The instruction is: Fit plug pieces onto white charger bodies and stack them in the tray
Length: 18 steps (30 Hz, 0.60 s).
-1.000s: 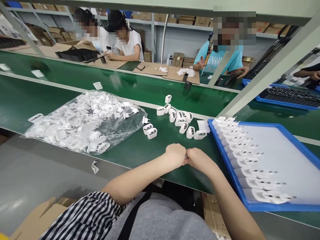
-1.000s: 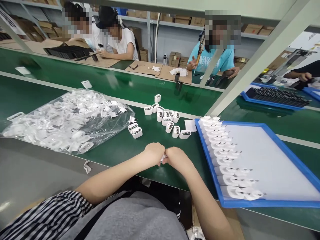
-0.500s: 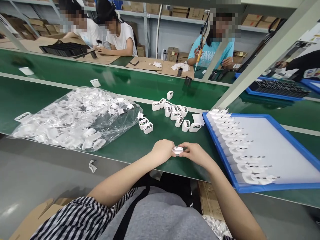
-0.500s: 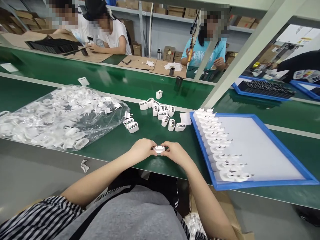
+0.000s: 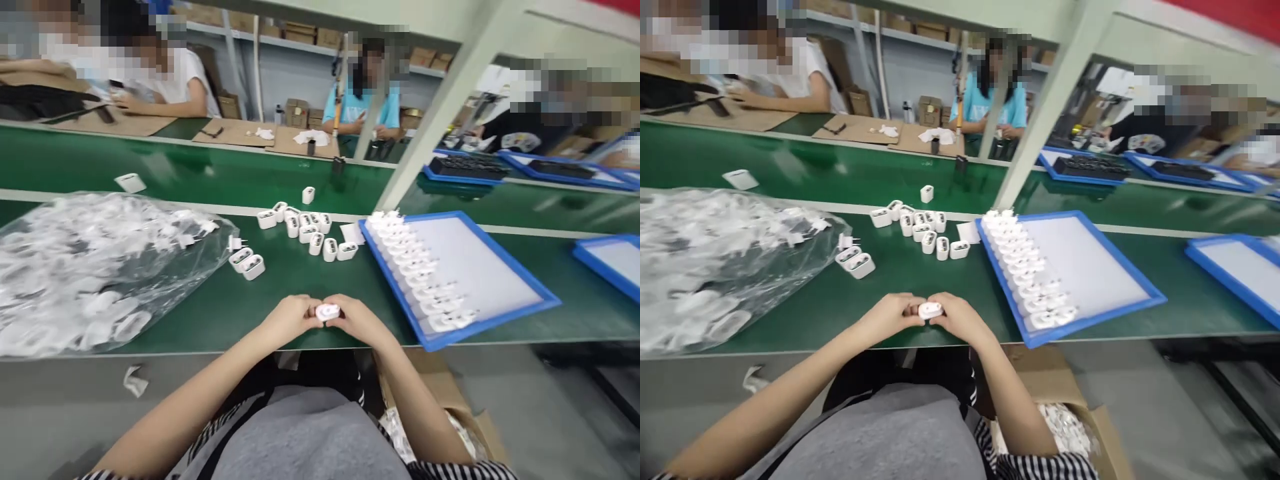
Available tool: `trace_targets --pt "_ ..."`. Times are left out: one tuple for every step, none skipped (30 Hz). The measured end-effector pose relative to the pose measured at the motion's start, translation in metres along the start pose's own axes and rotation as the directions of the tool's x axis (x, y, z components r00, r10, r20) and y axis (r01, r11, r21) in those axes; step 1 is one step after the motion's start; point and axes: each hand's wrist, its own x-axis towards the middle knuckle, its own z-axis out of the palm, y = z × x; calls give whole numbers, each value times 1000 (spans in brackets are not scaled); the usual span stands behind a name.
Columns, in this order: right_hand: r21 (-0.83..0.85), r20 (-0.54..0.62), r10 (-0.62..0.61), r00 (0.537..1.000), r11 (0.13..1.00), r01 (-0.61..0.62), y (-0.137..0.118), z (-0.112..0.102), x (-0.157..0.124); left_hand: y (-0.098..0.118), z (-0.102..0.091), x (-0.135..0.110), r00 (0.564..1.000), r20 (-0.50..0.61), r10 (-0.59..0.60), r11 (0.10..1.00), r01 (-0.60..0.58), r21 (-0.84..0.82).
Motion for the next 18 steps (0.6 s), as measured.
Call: trace_targets --pt "17 -67 12 998 1000 -11 2 -5 -20 -1 5 -3 999 7 42 997 -41 -60" --pt "26 -151 33 988 999 -29 4 -12 -43 -1 10 -5 997 24 70 992 -67 -107" --pt "29 -237 73 969 997 -68 7 -22 -69 -1 14 -7 995 46 88 987 -81 -138" --pt "26 -377 122 918 992 -121 12 -34 -95 -1 16 -9 993 69 99 984 -87 -156" --pt "39 -526 170 833 984 -176 18 -47 -121 -1 17 -10 990 90 106 982 -90 -167" --pt "67 -640 249 727 960 -271 28 -62 -144 -2 18 -11 988 108 109 981 -89 -174" --pt "124 -752 330 571 921 -370 39 -77 -161 -2 18 -12 986 122 110 980 -87 -180" --pt "196 -785 419 456 866 -459 53 -91 -172 -3 18 -12 985 132 109 979 -83 -186" --pt "259 -788 486 379 819 -513 67 -104 -175 -5 19 -12 985 135 108 978 -81 -191" --pt "298 -772 529 354 791 -534 82 -116 -172 -6 20 -12 985 134 107 978 -80 -192" --pt "309 -752 546 368 786 -536 96 -126 -163 -7 22 -12 986 129 106 979 -80 -188" --pt "308 -718 558 417 791 -528 109 -134 -149 -7 24 -12 987 121 104 980 -81 -181" --pt "301 -653 567 502 803 -515 120 -140 -133 -7 27 -13 988 111 103 981 -82 -176" --pt "288 -566 571 594 812 -507 129 -144 -116 -8 30 -15 990 100 99 982 -81 -173" --pt "264 -469 568 677 821 -506 135 -146 -100 -8 32 -17 992 91 93 981 -76 -177" --pt "231 -369 559 742 829 -510 139 -148 -86 -8 34 -20 993 85 84 980 -67 -187" --pt "191 -279 550 787 835 -516 140 -148 -75 -9 35 -25 994 79 71 978 -54 -200" --pt "152 -208 541 815 841 -520 140 -148 -67 -11 35 -30 995 78 58 976 -40 -216"
